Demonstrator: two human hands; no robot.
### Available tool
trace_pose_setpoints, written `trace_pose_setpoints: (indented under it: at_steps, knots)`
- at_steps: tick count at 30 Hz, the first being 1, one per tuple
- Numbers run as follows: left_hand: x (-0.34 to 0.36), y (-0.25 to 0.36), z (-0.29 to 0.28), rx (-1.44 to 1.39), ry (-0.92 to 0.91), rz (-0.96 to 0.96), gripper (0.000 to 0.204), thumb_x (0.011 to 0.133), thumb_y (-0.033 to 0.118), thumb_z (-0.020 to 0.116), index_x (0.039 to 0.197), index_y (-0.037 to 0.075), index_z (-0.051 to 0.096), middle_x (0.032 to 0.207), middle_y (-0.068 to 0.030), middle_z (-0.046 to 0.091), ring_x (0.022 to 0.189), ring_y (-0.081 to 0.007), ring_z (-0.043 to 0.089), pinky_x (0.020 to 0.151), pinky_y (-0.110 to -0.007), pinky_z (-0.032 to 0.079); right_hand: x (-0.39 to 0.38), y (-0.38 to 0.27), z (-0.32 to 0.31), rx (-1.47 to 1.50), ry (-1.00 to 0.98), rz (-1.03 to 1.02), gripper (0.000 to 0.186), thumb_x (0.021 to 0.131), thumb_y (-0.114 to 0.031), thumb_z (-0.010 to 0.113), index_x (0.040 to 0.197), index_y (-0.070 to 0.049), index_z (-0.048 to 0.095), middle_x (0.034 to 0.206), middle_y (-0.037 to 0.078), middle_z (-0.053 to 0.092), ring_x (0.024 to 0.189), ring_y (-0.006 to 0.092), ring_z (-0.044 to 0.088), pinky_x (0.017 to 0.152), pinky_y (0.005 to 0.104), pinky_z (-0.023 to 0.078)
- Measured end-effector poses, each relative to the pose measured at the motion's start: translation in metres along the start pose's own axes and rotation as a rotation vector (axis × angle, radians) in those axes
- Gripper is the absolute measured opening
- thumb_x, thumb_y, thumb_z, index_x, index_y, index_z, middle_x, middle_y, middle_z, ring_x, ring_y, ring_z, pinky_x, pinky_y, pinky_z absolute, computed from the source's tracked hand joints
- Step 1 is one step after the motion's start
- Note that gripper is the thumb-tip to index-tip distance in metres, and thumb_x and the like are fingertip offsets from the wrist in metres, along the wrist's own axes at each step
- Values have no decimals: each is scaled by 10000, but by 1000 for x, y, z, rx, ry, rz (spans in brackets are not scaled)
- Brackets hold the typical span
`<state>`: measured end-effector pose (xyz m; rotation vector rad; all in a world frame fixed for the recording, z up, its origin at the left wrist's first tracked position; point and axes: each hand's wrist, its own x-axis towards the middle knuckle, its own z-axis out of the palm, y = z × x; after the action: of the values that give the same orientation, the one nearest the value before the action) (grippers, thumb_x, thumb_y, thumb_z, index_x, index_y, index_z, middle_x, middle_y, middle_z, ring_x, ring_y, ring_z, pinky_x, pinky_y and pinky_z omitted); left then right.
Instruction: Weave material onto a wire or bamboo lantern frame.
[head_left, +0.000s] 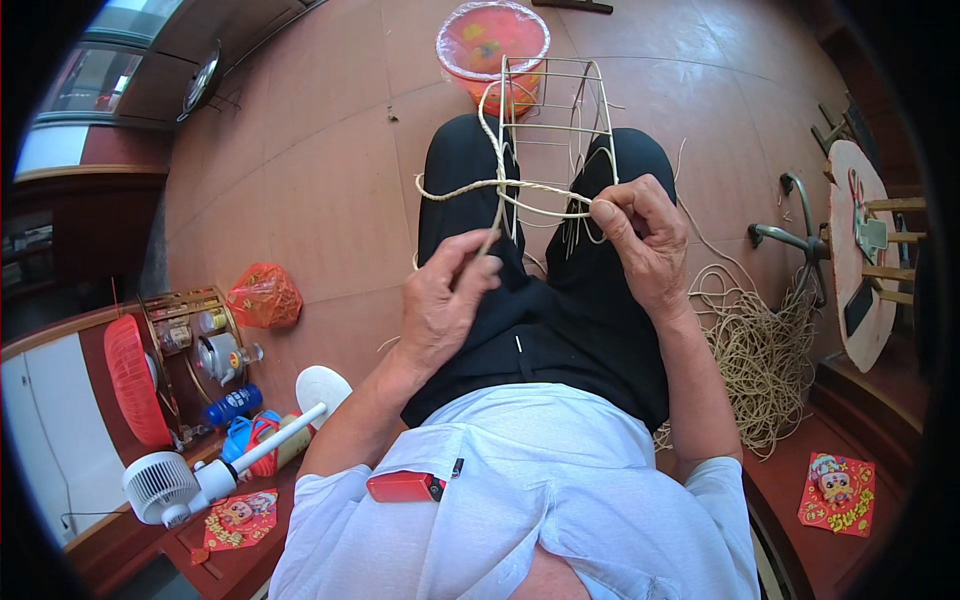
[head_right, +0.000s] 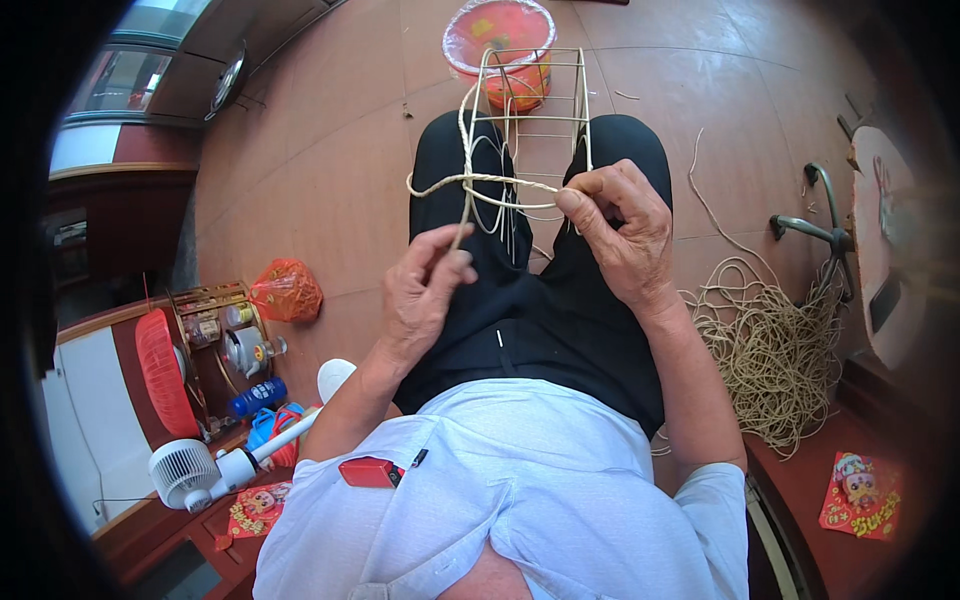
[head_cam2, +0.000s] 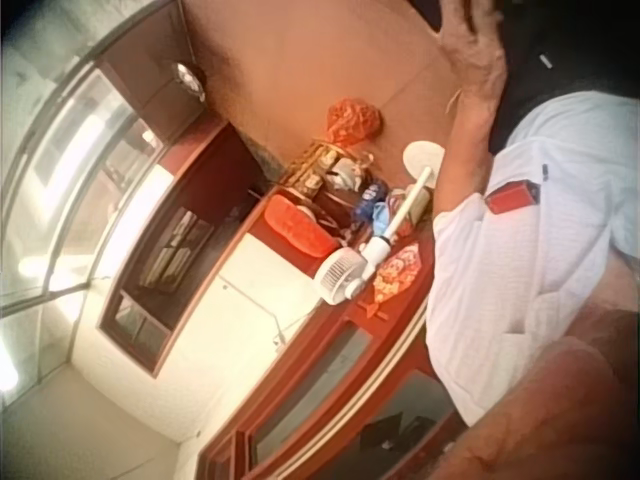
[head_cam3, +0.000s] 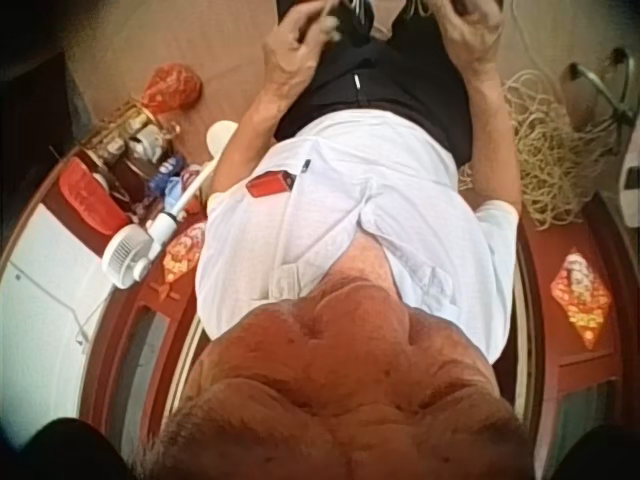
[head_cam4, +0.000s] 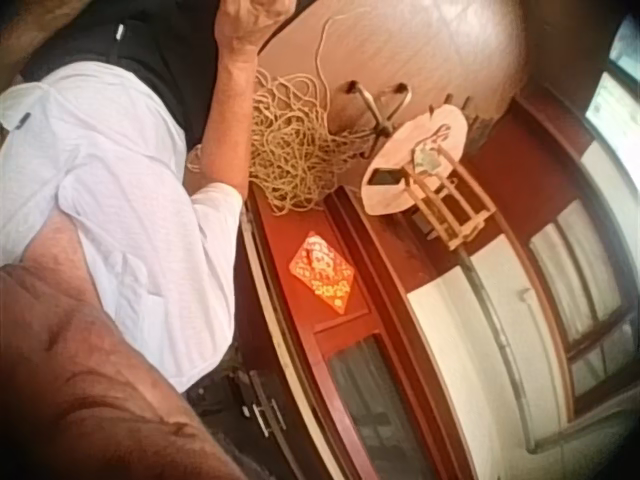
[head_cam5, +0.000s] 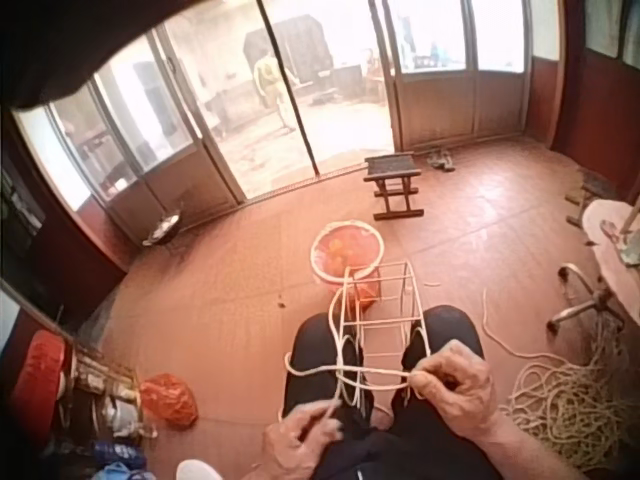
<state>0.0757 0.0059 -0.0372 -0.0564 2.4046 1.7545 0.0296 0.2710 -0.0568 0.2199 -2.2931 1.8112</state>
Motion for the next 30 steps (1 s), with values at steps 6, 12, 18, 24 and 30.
trace_pose_setpoints:
  at_steps: [6,12,18,24,30]
  knots:
    - [-19,-144,-166,618,266,-247,310,1125,290,653,1257,39,780,913,-116,779,812,-177,742,751,-341,584,-2,8,0,188,27,86,162,1023,-189,826,1001,-38,768,905,-32,556,727,51,510,648,243,412]
    - [-134,-286,-402,1246,-24,-1126,430,1009,419,657,1177,63,832,1160,-284,785,1173,-444,746,1033,-514,564,2,0,5,230,12,165,138,1007,-172,824,1061,-52,783,943,-35,558,790,44,515,707,235,433]
    - [-20,-168,-215,517,186,-282,336,1095,210,672,1371,28,731,1236,-124,788,1090,-205,753,860,-353,621,-1,5,1,301,0,190,122,1034,-135,795,1126,-56,801,1024,-34,575,822,49,530,730,231,447]
    - [6,4,-24,-30,-8,-20,367,1108,160,687,1453,36,670,1245,-31,754,780,-35,591,674,-209,514,0,10,3,345,-41,96,119,1049,-102,795,1148,-36,805,1040,-35,591,866,42,563,747,232,466]
    - [3,-45,-50,259,209,3,238,1114,233,682,1170,37,805,864,-71,750,802,-150,702,746,-335,571,-2,14,4,213,-9,-26,127,1051,-155,804,1131,-57,815,1012,-38,585,840,44,552,719,218,448]
